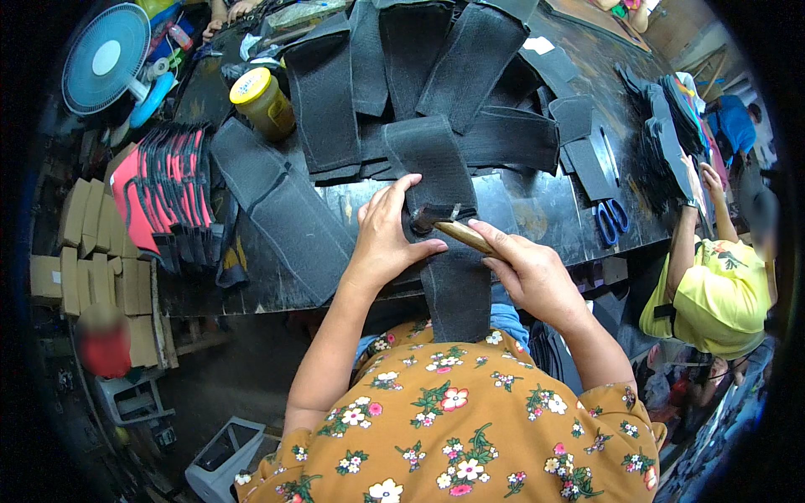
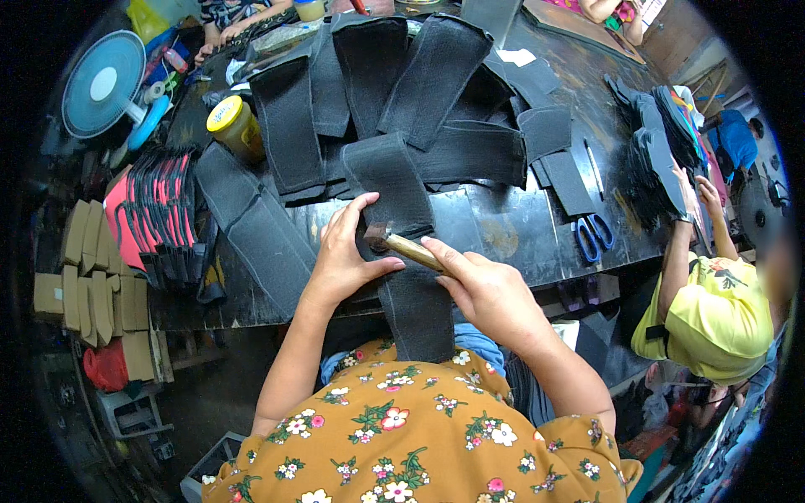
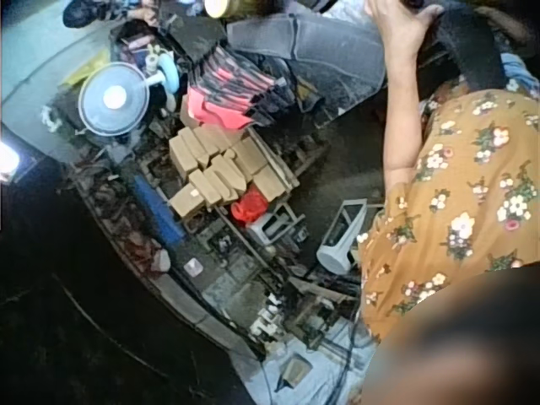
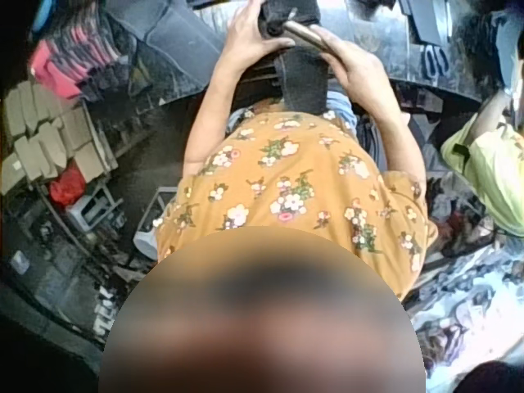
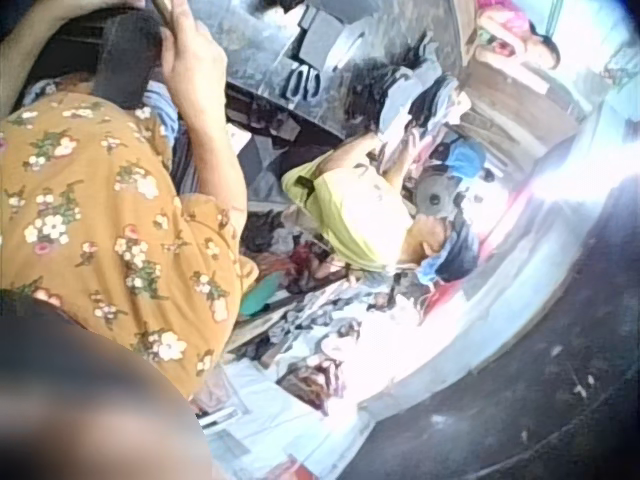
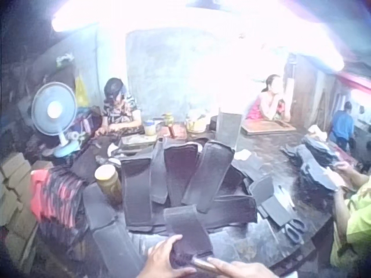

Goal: The person repeatedly picks up black fabric pieces, folds them, and uses a hammer to tap the edges on a workbench. The person also handles a yellow container and wipes the table surface. Finished pieces are stacked on the table.

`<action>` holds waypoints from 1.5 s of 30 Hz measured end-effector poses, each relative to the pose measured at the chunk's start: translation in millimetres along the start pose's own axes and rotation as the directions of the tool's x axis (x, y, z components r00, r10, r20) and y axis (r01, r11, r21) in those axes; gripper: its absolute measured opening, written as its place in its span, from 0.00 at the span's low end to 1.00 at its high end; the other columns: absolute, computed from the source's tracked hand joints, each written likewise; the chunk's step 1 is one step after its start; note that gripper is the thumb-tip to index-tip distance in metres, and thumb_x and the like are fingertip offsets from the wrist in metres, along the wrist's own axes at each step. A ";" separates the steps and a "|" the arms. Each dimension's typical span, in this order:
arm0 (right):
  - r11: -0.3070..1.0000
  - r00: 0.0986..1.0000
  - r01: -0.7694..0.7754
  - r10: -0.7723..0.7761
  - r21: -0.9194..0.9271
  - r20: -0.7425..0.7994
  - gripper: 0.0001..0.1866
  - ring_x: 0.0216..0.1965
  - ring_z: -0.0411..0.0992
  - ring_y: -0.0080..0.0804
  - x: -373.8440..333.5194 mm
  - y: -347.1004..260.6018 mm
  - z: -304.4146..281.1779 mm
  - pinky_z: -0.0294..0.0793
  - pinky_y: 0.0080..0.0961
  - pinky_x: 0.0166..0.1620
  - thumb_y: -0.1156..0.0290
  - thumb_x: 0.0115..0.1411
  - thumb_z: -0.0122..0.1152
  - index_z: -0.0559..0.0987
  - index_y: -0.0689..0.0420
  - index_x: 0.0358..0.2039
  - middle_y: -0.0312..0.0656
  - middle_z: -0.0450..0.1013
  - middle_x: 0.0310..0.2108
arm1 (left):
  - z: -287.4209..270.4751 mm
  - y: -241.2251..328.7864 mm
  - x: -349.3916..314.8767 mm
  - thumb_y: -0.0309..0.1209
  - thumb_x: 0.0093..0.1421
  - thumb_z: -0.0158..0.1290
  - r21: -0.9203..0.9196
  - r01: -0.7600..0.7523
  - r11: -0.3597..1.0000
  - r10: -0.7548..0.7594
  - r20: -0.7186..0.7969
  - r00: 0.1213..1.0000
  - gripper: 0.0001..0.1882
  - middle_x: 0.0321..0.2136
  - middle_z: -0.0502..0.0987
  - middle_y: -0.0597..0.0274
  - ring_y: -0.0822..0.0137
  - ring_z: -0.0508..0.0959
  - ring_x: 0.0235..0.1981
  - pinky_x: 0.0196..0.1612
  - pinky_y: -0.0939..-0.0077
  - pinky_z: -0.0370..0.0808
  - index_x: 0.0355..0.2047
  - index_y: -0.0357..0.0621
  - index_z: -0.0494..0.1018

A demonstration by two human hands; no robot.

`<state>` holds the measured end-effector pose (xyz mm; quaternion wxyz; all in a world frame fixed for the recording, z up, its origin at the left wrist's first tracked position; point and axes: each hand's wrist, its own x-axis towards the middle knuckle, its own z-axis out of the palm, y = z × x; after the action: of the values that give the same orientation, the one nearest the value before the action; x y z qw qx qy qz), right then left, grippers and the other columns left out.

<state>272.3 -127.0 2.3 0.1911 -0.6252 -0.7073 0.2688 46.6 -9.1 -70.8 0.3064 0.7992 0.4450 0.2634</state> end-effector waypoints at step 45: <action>0.727 0.985 0.141 -0.168 0.672 -0.026 0.38 0.35 0.72 0.24 129.0 -71.4 115.5 0.75 0.25 0.44 0.80 0.64 0.64 0.63 0.49 0.72 0.42 0.76 0.38 | -161.0 -117.9 -2.0 0.18 0.59 0.59 -0.326 -0.031 0.945 -0.213 -0.683 0.699 0.33 0.56 0.74 0.51 0.66 0.74 0.52 0.55 0.74 0.72 0.66 0.36 0.67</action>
<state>127.8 -21.2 -52.4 0.4122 -0.4482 -0.6158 0.5000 -130.9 79.3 -48.0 0.2467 0.5535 0.5203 0.6017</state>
